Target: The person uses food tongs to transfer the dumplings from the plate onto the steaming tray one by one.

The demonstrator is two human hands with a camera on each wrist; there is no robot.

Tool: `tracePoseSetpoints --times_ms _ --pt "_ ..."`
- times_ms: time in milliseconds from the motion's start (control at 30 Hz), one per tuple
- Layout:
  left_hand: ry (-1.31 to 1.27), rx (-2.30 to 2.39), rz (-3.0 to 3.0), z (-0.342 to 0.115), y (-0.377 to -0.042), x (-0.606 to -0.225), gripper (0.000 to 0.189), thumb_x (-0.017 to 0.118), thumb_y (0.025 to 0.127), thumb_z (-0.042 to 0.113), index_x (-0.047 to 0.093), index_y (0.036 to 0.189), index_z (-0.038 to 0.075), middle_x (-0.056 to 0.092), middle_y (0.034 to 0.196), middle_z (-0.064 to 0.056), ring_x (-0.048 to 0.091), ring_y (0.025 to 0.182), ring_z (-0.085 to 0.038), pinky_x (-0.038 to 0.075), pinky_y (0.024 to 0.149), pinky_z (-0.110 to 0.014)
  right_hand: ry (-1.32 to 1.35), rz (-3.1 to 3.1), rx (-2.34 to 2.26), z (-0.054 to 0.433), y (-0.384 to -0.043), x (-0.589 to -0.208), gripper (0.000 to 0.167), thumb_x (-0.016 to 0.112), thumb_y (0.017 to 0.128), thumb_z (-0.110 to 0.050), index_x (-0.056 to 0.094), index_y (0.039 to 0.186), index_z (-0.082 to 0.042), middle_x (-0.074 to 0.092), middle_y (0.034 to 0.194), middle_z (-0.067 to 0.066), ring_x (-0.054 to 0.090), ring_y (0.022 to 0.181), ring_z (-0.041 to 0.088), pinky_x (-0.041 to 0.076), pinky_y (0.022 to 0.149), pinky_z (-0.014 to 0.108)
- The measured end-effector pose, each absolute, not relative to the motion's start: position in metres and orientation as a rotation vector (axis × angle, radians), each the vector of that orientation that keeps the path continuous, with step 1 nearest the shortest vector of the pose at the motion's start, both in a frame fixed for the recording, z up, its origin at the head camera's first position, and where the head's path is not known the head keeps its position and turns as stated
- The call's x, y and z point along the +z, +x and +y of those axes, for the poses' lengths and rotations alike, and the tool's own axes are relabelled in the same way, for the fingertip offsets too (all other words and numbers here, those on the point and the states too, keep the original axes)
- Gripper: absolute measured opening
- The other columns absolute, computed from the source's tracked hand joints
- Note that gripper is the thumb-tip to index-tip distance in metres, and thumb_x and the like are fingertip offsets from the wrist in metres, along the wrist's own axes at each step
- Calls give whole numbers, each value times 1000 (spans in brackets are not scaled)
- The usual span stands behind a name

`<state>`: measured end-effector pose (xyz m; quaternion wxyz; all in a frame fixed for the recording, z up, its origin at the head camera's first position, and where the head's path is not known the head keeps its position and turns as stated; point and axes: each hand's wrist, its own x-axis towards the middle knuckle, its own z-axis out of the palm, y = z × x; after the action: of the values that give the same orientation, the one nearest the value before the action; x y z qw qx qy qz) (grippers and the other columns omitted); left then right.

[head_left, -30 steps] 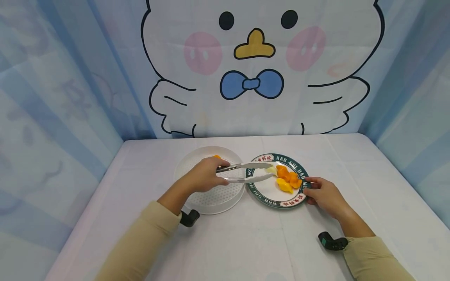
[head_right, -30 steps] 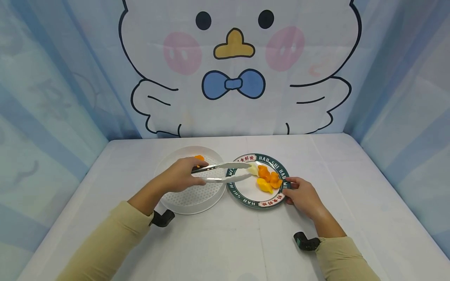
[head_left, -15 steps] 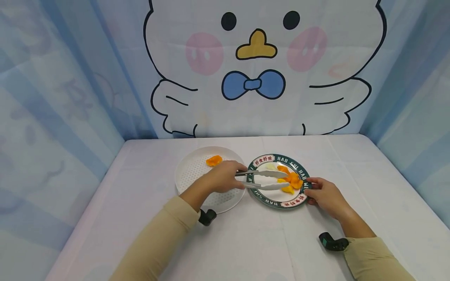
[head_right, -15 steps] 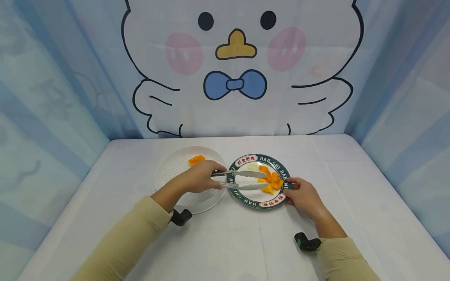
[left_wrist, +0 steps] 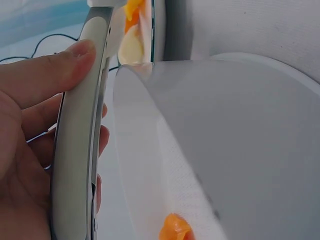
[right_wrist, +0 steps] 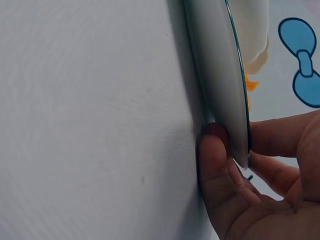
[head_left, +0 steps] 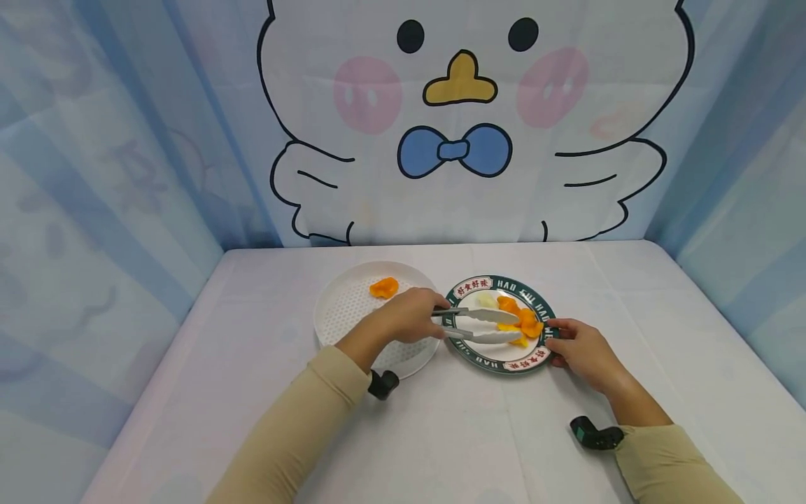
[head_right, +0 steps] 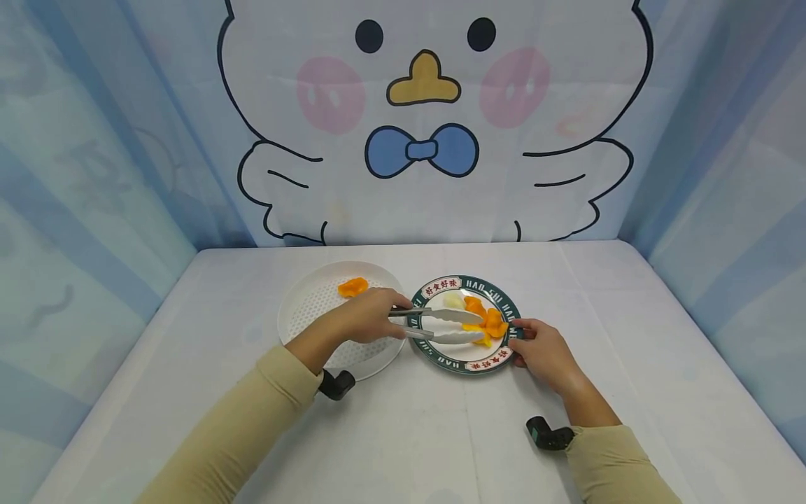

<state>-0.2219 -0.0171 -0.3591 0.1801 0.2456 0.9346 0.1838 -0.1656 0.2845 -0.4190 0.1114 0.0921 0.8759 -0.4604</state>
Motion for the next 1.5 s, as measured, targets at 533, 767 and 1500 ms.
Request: tracePoseSetpoints --times_ms 533,767,1500 --pt "743 499 2627 -25 -213 -350 52 79 89 27 63 136 12 63 130 -2 56 105 -16 46 101 -34 248 2572 -1370 286 -166 -417 52 56 101 -9 38 146 9 41 130 30 58 83 24 56 70 24" --pt "749 469 2624 -19 -212 -357 52 78 90 28 63 137 14 63 131 -1 56 107 -15 46 101 -35 251 2574 -1368 285 -166 -419 52 56 101 -10 38 146 9 41 131 30 58 84 23 56 70 24" --pt "801 723 2655 -54 -206 -339 47 75 92 19 61 135 4 66 124 -9 61 102 -18 50 92 -35 242 2580 -1361 286 -165 -419 52 56 100 -9 39 146 9 41 131 30 58 84 24 56 70 24"
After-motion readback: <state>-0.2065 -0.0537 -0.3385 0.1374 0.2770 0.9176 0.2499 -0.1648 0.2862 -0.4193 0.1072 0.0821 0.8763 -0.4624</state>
